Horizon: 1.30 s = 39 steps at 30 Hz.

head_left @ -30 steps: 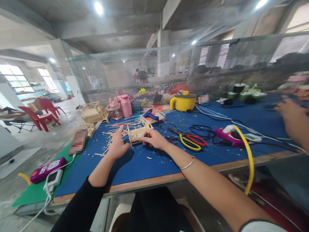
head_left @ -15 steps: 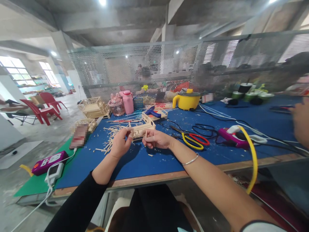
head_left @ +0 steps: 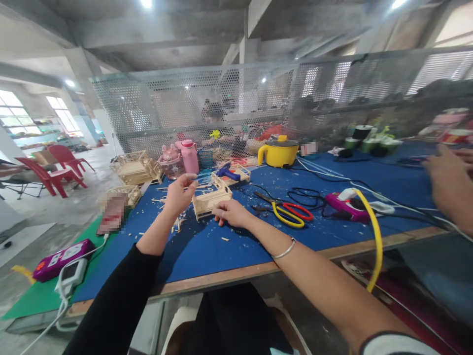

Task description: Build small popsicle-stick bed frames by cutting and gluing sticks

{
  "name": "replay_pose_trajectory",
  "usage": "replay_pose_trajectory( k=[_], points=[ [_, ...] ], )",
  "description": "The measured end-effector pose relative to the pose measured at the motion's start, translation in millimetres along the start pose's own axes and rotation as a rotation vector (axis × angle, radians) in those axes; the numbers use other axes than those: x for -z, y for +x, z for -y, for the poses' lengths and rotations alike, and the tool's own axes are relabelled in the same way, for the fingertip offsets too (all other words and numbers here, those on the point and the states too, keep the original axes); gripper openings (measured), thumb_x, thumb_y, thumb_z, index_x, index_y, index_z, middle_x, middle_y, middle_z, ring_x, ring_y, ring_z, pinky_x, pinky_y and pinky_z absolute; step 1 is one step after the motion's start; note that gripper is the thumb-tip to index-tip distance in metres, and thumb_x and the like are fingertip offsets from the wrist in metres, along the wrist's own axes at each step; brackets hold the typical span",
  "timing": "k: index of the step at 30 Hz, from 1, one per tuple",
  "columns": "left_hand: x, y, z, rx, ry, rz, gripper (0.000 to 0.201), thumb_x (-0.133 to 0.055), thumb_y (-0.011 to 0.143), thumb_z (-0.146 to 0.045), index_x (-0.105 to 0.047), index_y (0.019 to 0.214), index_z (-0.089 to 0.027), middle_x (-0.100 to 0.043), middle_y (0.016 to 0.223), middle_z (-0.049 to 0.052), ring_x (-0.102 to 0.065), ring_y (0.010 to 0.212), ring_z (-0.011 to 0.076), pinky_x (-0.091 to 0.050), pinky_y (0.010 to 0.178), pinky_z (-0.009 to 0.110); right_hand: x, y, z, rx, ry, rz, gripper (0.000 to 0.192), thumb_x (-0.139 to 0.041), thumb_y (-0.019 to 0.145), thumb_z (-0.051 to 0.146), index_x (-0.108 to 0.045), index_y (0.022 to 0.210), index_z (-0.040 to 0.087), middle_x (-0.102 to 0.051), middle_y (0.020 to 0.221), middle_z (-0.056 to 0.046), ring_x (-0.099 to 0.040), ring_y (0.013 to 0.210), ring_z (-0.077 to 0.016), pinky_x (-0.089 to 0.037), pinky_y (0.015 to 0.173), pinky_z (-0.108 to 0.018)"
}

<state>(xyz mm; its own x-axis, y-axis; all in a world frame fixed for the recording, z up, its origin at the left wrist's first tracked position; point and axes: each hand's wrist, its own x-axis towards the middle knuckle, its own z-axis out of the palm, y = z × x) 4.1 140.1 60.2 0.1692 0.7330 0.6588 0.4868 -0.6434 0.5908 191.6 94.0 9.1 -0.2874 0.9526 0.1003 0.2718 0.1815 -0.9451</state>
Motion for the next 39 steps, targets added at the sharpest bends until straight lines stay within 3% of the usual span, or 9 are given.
replay_pose_trajectory(
  k=[3, 7, 10, 14, 18, 21, 29, 35, 39],
  points=[
    [-6.7, 6, 1, 0.021, -0.014, 0.029, 0.027, -0.054, 0.082, -0.030, -0.064, 0.103, -0.017, -0.072, 0.081, 0.005, -0.066, 0.076, 0.0174, -0.047, 0.066, 0.026, -3, 0, 0, 0.003, 0.029, 0.013, 0.006, -0.060, 0.076, 0.011, -0.057, 0.074, 0.015, -0.065, 0.064, 0.001, -0.062, 0.052, -0.0079, -0.040, 0.046, -0.015],
    [-6.9, -8, 4, -0.010, 0.041, 0.062, 0.027, -0.054, 0.083, -0.030, -0.065, 0.104, -0.019, -0.073, 0.082, 0.004, -0.065, 0.071, 0.0156, -0.047, 0.065, 0.025, -2, -1, 4, 0.024, 0.080, 0.072, 0.011, -0.061, 0.073, 0.009, -0.053, 0.078, 0.016, -0.067, 0.068, 0.001, -0.060, 0.050, -0.0078, -0.047, 0.053, -0.019],
    [-0.2, -18, 2, -0.088, 0.094, -0.020, 0.026, -0.053, 0.085, -0.032, -0.065, 0.104, -0.018, -0.073, 0.085, 0.003, -0.064, 0.073, 0.0148, -0.048, 0.069, 0.025, 3, -6, 12, 0.054, 0.101, 0.122, 0.011, -0.063, 0.072, 0.014, -0.056, 0.079, 0.016, -0.068, 0.068, 0.001, -0.057, 0.046, -0.0069, -0.045, 0.048, -0.018],
    [5.2, -26, -7, -0.240, 0.072, -0.128, 0.028, -0.048, 0.090, -0.035, -0.065, 0.101, -0.016, -0.071, 0.093, 0.006, -0.064, 0.083, 0.0158, -0.048, 0.079, 0.027, 8, -13, 23, 0.090, 0.296, 0.212, 0.029, -0.066, 0.073, 0.024, -0.060, 0.100, 0.017, -0.066, 0.069, 0.002, -0.051, 0.043, -0.0056, -0.031, 0.037, -0.015],
    [3.0, -33, -21, -0.374, 0.031, 0.047, 0.030, -0.048, 0.090, -0.035, -0.066, 0.104, -0.016, -0.070, 0.094, 0.007, -0.061, 0.074, 0.0141, -0.048, 0.072, 0.026, 12, -17, 27, 0.081, 0.547, 0.323, 0.036, -0.070, 0.070, 0.026, -0.062, 0.104, 0.018, -0.063, 0.066, 0.003, -0.046, 0.042, -0.0041, -0.028, 0.038, -0.015],
    [-2.4, -38, -28, -0.331, -0.017, 0.142, 0.029, -0.049, 0.089, -0.037, -0.071, 0.096, -0.018, -0.072, 0.086, 0.007, -0.064, 0.074, 0.0154, -0.049, 0.068, 0.026, 14, -17, 26, 0.075, 0.601, 0.307, 0.035, -0.072, 0.069, 0.024, -0.065, 0.102, 0.018, -0.062, 0.065, 0.003, -0.044, 0.042, -0.0038, -0.028, 0.038, -0.015],
    [-18.2, -37, -21, -0.008, -0.357, 0.031, 0.029, -0.058, 0.083, -0.039, -0.070, 0.096, -0.016, -0.074, 0.085, 0.005, -0.065, 0.064, 0.0140, -0.054, 0.063, 0.027, 10, -18, 29, 0.074, 0.528, 0.237, 0.045, -0.071, 0.072, 0.027, -0.062, 0.116, 0.022, -0.061, 0.071, 0.003, -0.046, 0.048, -0.0043, -0.030, 0.038, -0.015],
    [-11.3, -34, -17, -0.234, -0.048, -0.076, 0.019, -0.053, 0.087, -0.026, -0.069, 0.094, -0.018, -0.074, 0.092, 0.005, -0.067, 0.086, 0.0156, -0.052, 0.079, 0.027, 3, -16, 29, 0.122, 0.447, 0.209, 0.056, -0.070, 0.075, 0.028, -0.054, 0.128, 0.024, -0.064, 0.073, 0.003, -0.046, 0.047, -0.0042, -0.032, 0.038, -0.015],
    [-10.2, -34, -18, -0.254, 0.025, -0.099, 0.020, -0.050, 0.089, -0.026, -0.067, 0.096, -0.018, -0.073, 0.093, 0.005, -0.067, 0.084, 0.0156, -0.051, 0.078, 0.027, 2, -15, 29, 0.123, 0.428, 0.198, 0.060, -0.071, 0.074, 0.029, -0.052, 0.130, 0.023, -0.066, 0.073, 0.003, -0.046, 0.047, -0.0041, -0.033, 0.040, -0.016]
  ],
)
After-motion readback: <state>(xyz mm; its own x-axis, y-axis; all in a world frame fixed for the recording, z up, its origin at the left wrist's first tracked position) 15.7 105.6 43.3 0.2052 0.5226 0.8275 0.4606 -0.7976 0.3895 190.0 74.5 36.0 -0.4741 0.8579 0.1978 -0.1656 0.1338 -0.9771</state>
